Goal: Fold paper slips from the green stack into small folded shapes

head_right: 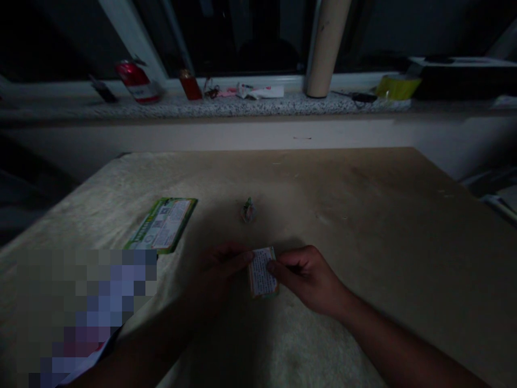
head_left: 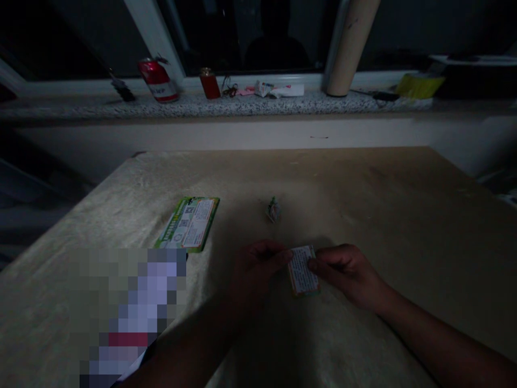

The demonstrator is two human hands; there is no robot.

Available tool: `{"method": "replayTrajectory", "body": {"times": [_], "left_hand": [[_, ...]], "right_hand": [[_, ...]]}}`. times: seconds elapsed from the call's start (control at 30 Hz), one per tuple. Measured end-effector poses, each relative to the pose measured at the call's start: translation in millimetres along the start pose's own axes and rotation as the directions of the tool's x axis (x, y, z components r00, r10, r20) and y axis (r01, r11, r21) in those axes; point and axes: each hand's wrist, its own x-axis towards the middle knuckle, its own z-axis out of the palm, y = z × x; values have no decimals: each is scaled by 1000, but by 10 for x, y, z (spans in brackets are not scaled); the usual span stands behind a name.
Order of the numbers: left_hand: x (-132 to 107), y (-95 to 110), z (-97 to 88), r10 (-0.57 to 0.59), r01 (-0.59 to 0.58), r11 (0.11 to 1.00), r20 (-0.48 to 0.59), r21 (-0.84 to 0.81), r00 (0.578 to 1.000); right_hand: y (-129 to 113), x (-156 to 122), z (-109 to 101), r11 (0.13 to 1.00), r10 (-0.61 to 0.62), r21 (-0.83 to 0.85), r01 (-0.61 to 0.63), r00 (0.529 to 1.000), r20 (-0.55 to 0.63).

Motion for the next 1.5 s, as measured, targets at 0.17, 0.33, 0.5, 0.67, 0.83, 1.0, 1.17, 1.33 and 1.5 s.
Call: {"method": "replayTrajectory", "body": {"times": [0.17, 0.33, 0.5, 0.67, 0.83, 1.0, 1.17, 1.33, 1.5], "left_hand": [[5, -8, 12, 13, -12, 999, 15, -33, 1000], [-14, 40, 34, 10, -11, 999, -29, -48, 1000], [-16, 18, 23, 36, -37, 997, -23, -63, 999], [2, -17, 8, 11, -13, 998, -37, -55, 999], [6, -15, 2, 40, -43, 997, -54, -61, 998], [4, -22, 1, 27, -29, 998, -39, -58, 999], [5, -30, 10, 50, -52, 998, -49, -38, 998], [-9, 24, 9, 64, -59, 996, -69, 64, 996], [-12, 56, 3, 168, -147, 929, -33, 339, 985]], "right_hand": [[-38, 1, 10, 1000, -28, 7, 28, 1000, -6], [-47, 26, 45, 998, 2, 67, -2, 1000, -7], [-37, 11, 36, 999, 35, 15, -35, 999, 11], [-39, 16, 30, 999, 40, 22, -40, 999, 5], [-28, 17, 37, 995, 96, 14, -96, 995, 23], [-59, 11, 23, 997, 72, 8, -72, 997, 27], [-50, 15, 16, 997, 81, 4, -81, 997, 18], [11, -4, 15, 993, 117, -19, -116, 993, 9], [19, -6, -19, 980, -12, -198, 1, 998, -57]]}}
